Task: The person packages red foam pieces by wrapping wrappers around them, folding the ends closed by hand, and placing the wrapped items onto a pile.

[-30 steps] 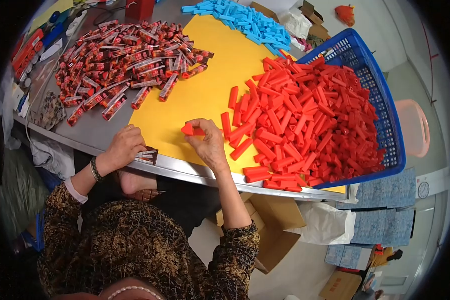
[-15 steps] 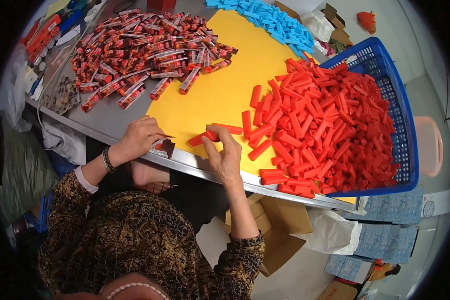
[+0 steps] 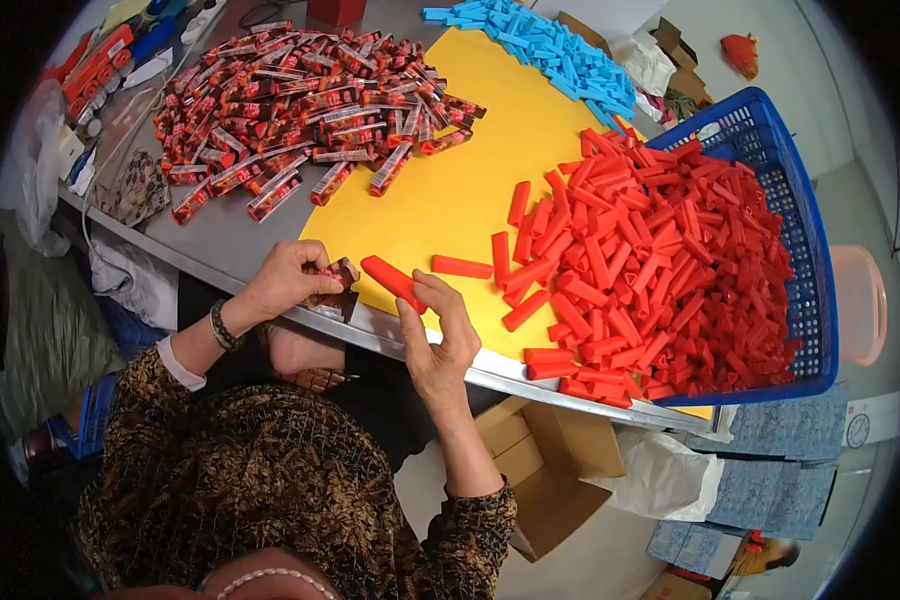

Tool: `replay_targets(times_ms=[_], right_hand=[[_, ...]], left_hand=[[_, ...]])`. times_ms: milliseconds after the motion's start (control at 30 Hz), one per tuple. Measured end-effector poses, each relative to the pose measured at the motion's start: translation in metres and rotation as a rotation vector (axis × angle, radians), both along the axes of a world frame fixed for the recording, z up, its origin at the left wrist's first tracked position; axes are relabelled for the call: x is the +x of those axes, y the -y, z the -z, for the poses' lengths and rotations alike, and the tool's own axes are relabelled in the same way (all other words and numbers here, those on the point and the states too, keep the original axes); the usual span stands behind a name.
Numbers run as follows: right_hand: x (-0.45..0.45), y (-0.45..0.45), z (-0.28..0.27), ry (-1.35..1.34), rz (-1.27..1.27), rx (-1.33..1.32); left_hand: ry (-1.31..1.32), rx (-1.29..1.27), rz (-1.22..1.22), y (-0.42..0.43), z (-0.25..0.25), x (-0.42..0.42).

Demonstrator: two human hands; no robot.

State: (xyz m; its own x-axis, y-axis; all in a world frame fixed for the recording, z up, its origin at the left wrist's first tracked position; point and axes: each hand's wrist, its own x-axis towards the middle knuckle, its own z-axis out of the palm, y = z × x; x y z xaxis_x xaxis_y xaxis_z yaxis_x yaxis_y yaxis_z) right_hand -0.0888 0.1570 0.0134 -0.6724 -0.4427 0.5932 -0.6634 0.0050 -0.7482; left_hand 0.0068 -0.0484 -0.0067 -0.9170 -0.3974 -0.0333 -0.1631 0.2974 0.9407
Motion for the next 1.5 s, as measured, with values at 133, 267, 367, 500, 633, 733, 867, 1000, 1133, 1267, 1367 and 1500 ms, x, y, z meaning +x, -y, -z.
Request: replay_targets(times_ms=[133,267,367,500,633,733,867,1000,1133,1267,1367,1500], right_hand=[[0.006,-0.001,-0.001,-0.018,-0.020,-0.005],[0.009,-0.003,-0.005,-0.080,-0.029,0.028],[0.006,-0.008,-0.004,-0.020,-0.052,0.021],[0.009,-0.009,-0.010,-0.086,-0.002,0.040],[0.015,-0.009,-0.008,-0.098,-0.019,0.049],[0.016,-0.010,-0.011,-0.076,-0.059,0.062],[0.008,-0.014,-0.007,0.173,-0.050,0.079],[0.004,-0.012,-0.012,0.581,-0.155,-0.140],[0.003,-0.006,0.010,0.415,-0.207,0.095],[0.011,0.001,-0.004,0.051,-0.056,0.100],[0.015,0.002,0.006,0.004,-0.087,0.102],[0.018,0.002,0.010,-0.001,-0.073,0.067]], left_hand=[[-0.054,-0.074,0.016,-0.005,-0.001,-0.001],[-0.178,-0.291,0.036,-0.007,-0.003,0.000],[-0.322,-0.481,0.067,-0.006,0.003,-0.001],[-0.403,-0.558,0.094,-0.007,0.006,-0.001],[-0.430,-0.598,0.059,-0.012,0.005,-0.003],[-0.442,-0.642,0.058,-0.016,0.007,-0.003],[-0.428,-0.520,0.115,-0.025,0.003,-0.001],[-0.332,-0.263,0.206,-0.030,-0.005,-0.001],[-0.101,0.348,0.222,-0.045,-0.003,0.000],[-0.150,0.492,0.200,-0.050,-0.001,0.002],[-0.196,0.524,0.200,-0.052,-0.004,0.003],[-0.184,0.678,0.209,-0.053,-0.002,0.005]])
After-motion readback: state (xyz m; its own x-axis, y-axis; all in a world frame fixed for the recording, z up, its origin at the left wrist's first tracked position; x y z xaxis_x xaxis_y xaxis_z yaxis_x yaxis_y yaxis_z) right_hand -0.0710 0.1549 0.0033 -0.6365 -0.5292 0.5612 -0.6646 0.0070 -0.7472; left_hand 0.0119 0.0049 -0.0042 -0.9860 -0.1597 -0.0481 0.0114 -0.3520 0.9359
